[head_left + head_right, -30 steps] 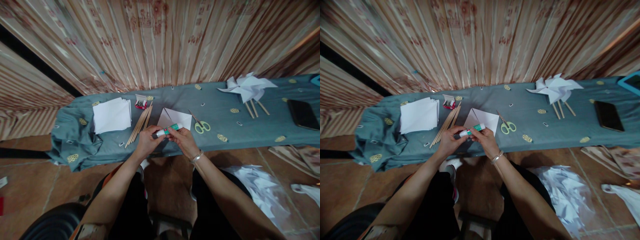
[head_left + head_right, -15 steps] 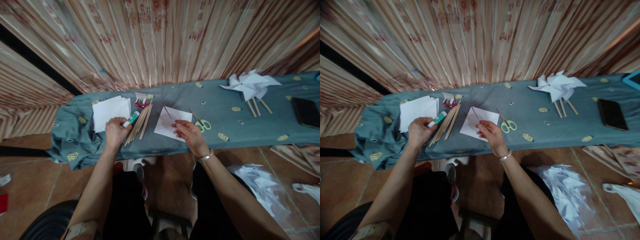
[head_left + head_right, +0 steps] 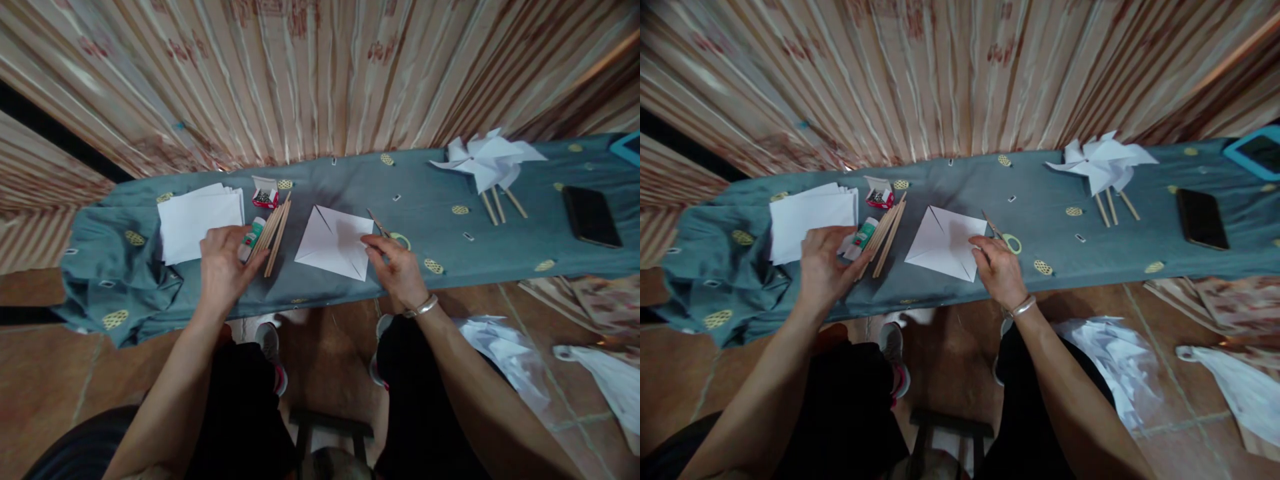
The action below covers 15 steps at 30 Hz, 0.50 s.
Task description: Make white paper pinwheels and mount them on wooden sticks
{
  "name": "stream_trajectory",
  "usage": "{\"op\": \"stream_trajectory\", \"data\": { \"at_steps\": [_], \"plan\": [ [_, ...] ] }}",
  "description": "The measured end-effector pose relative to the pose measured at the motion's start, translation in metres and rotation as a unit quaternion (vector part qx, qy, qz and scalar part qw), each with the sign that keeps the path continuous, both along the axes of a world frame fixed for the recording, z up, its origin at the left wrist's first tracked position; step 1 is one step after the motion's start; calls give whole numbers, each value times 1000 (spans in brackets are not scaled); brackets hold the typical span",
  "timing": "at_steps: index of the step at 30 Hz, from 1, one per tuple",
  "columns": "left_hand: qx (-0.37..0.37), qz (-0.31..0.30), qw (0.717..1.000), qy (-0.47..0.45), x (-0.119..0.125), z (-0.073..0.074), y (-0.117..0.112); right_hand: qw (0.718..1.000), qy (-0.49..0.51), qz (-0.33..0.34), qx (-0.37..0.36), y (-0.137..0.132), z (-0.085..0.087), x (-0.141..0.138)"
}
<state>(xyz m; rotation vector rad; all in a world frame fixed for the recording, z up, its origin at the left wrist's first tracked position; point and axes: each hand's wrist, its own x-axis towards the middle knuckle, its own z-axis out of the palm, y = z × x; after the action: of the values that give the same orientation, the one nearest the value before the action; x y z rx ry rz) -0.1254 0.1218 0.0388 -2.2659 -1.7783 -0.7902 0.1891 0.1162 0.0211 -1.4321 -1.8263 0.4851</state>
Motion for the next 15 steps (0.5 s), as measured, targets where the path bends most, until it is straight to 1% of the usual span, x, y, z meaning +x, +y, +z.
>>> {"op": "stream_trajectory", "data": {
  "at_steps": [1, 3, 4, 5, 7, 8, 11, 15],
  "plan": [
    [8, -70, 997, -8, 14, -2, -5, 999, -30, 15, 21, 0, 0, -1],
    [-14, -213, 977, -20, 45, -9, -14, 996, -67, 43, 40, 0, -2, -2],
    [-33, -255, 966, -18, 59, -14, -17, 995, -77, 52, 42, 1, -3, -3],
    [-41, -281, 959, -19, 70, -18, -18, 994, -86, 58, 41, 1, -5, -3],
    [-53, -305, 951, -21, 86, -26, -18, 992, -100, 67, 37, 2, -8, -4],
    [-53, -305, 951, -25, 90, -29, -16, 991, -106, 69, 36, 2, -9, -4],
    [-50, -296, 953, -31, 92, -33, -7, 989, -120, 76, 35, 2, -12, -5],
    [-54, -298, 952, -32, 91, -33, 0, 989, -125, 65, 35, 5, -11, -7]
  ]
}}
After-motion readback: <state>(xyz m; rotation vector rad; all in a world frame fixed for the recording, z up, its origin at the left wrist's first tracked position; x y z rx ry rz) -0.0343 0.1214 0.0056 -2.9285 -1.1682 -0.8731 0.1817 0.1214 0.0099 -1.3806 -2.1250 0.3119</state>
